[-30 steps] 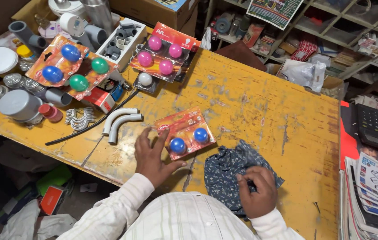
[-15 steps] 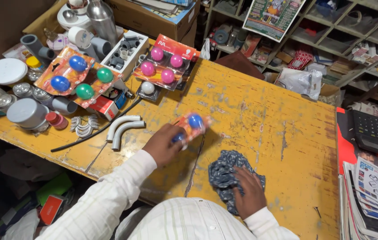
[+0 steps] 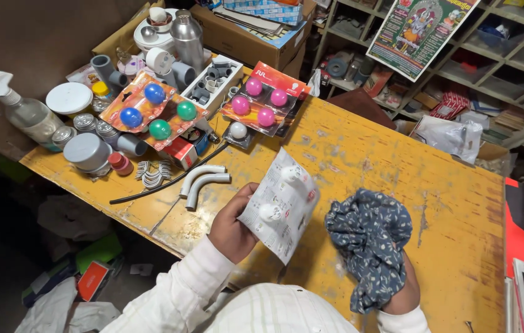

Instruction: The recorder is opening and organizing various electrical components like light bulbs and cable clips on a shop counter.

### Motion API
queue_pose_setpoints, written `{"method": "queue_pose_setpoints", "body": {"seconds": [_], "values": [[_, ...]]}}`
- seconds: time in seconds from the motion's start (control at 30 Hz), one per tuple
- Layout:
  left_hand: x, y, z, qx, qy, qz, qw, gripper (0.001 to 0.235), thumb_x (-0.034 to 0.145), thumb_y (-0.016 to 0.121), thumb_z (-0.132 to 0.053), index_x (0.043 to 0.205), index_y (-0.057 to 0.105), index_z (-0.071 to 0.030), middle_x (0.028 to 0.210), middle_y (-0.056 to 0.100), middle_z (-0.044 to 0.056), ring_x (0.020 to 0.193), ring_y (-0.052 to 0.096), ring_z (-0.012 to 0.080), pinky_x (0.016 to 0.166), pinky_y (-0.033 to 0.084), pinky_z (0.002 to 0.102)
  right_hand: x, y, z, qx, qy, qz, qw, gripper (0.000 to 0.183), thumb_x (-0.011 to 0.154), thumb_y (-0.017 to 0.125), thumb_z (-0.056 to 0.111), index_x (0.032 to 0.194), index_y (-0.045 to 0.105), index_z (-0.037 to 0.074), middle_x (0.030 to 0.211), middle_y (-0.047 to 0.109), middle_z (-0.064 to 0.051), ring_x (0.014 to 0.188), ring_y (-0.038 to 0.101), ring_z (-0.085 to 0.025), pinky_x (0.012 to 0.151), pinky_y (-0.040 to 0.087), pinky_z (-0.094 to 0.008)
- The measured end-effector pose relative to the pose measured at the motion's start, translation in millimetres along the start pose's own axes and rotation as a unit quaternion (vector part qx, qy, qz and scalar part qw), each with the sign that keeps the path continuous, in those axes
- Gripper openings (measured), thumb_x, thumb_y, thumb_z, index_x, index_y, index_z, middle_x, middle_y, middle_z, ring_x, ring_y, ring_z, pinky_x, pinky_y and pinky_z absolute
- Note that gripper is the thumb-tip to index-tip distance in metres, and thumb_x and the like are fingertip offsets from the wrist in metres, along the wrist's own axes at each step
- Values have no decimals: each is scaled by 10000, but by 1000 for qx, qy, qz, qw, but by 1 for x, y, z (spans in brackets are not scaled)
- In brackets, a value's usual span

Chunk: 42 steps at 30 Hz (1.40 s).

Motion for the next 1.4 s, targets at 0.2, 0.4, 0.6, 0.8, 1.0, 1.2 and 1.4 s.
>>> {"method": "queue_pose_setpoints", "body": {"seconds": [0.2, 0.4, 0.6, 0.8, 1.0, 1.2, 1.4], "values": [[11, -60, 25, -43, -43, -36, 997, 369, 1001, 386, -193, 1294, 557, -46, 1222, 687, 132, 1101, 701, 243, 979, 553, 432, 8, 5, 2, 21, -36, 27, 999, 490, 1007, 503, 220, 1417, 521, -49, 1317, 667, -158, 1148, 668, -272, 1009, 519, -407], [33, -115, 50, 18, -127, -45, 991, 343, 1036, 404, -286, 1247, 586, -86, 1165, 709, 117, 1034, 706, 283, 902, 550, 457, 19, -51, -49, -69, -74, -3, 995, 382, 1067, 539, 207, 1348, 608, -42, 1187, 696, -140, 1001, 652, -235, 868, 527, -371], [37, -117, 13, 234, -39, -228, 944, 683, 1054, 398, -547, 1354, 606, 29, 1219, 723, 151, 1124, 673, 254, 1012, 498, 380, 5, -67, -64, -424, -204, -81, 879, 379, 1058, 549, 262, 1299, 592, -28, 1166, 703, -197, 1049, 665, -312, 922, 511, -375], [8, -93, 3, 557, 100, -72, 822, 824, 841, 737, -80, 1533, 297, -150, 1384, 540, 132, 1231, 582, 215, 1011, 493, 331, -6, -49, -60, -520, -278, -61, 805, 368, 1016, 569, 217, 1291, 578, -27, 1219, 645, -226, 1121, 627, -401, 967, 484, -430], [7, -102, 21, 705, 131, -57, 694, 418, 911, 695, -106, 1318, 620, -168, 1450, 549, 147, 1179, 670, 308, 870, 598, 364, -6, -45, -58, -541, -278, -45, 793, 379, 983, 580, 155, 1327, 555, -2, 1243, 617, -225, 1143, 607, -411, 992, 474, -444], [4, -91, 26, 721, 159, -41, 673, 594, 802, 775, -164, 1360, 570, -153, 1432, 490, 178, 1220, 600, 355, 968, 531, 405, -7, -47, -62, -538, -324, -25, 778, 507, 931, 579, 41, 1430, 496, 16, 1330, 527, -259, 1203, 558, -423, 1038, 441, -465], [-1, -78, 24, 712, 104, -51, 693, 645, 763, 769, -205, 1374, 562, -192, 1455, 449, 160, 1266, 549, 351, 961, 530, 397, -5, -50, -66, -581, -262, -19, 771, 461, 868, 609, 3, 1321, 641, 82, 1303, 520, -268, 1174, 559, -419, 991, 460, -450]]}}
Point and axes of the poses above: each hand's wrist, its own x-axis towards the middle knuckle, its own y-axis out of the palm, z = x × y, the point moved 2 cm from there along x, towards the middle knuckle
